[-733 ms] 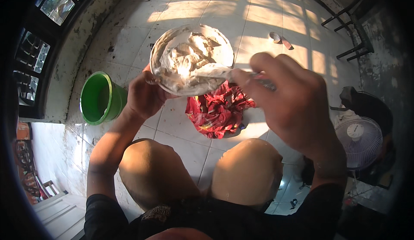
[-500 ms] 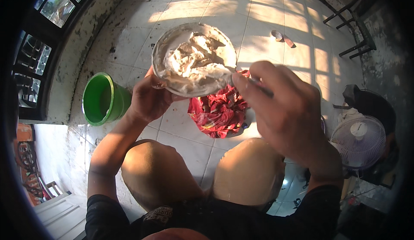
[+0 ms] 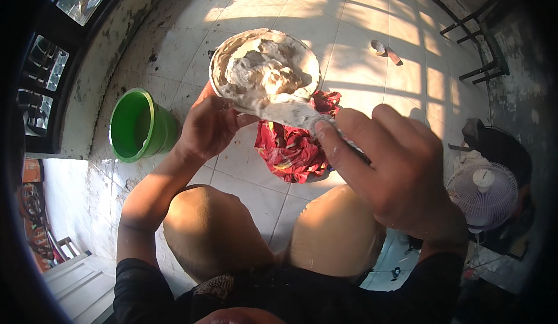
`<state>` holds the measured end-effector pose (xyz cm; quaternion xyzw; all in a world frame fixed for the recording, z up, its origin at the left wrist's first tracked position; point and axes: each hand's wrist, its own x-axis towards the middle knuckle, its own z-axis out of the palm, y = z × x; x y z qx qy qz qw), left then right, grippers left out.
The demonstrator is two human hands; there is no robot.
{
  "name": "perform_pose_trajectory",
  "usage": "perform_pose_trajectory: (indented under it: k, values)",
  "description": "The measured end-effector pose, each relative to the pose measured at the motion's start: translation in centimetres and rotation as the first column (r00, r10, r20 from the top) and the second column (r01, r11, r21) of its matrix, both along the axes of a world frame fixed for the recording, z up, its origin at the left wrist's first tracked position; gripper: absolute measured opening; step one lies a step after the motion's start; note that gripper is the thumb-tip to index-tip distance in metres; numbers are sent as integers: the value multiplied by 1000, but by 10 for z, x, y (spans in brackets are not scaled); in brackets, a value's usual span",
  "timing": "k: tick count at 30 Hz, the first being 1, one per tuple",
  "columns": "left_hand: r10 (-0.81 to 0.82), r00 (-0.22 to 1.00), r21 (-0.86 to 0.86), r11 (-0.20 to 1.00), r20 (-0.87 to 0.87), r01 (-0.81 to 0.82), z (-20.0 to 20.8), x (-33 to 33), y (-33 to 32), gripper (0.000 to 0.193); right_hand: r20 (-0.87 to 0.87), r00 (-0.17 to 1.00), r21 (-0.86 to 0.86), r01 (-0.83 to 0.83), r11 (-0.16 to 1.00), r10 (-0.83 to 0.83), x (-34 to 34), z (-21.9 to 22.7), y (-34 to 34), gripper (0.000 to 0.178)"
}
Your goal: The person mixes a white compound in a small container using a putty knife, then applies it to a damaged wall section. They scrape and smooth the compound over the wall surface to fill imperfections.
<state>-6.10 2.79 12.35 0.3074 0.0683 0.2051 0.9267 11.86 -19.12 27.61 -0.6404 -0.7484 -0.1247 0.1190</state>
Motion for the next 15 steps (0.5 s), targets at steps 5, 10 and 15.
perform_pose_trajectory:
  k: [5, 10, 15]
  values:
    - [-46, 999, 13, 999, 25, 45, 9, -2, -3, 71, -55, 998, 29, -24, 999, 26, -16, -21, 4, 47]
    - [30, 999, 102, 994, -38, -26, 12, 2, -13, 74, -193, 978, 69, 99, 993, -84, -33, -38, 20, 46]
    - [-39, 999, 32, 999, 28, 38, -5, -6, -4, 70, -525, 827, -3, 237, 971, -203, -19, -31, 48, 32]
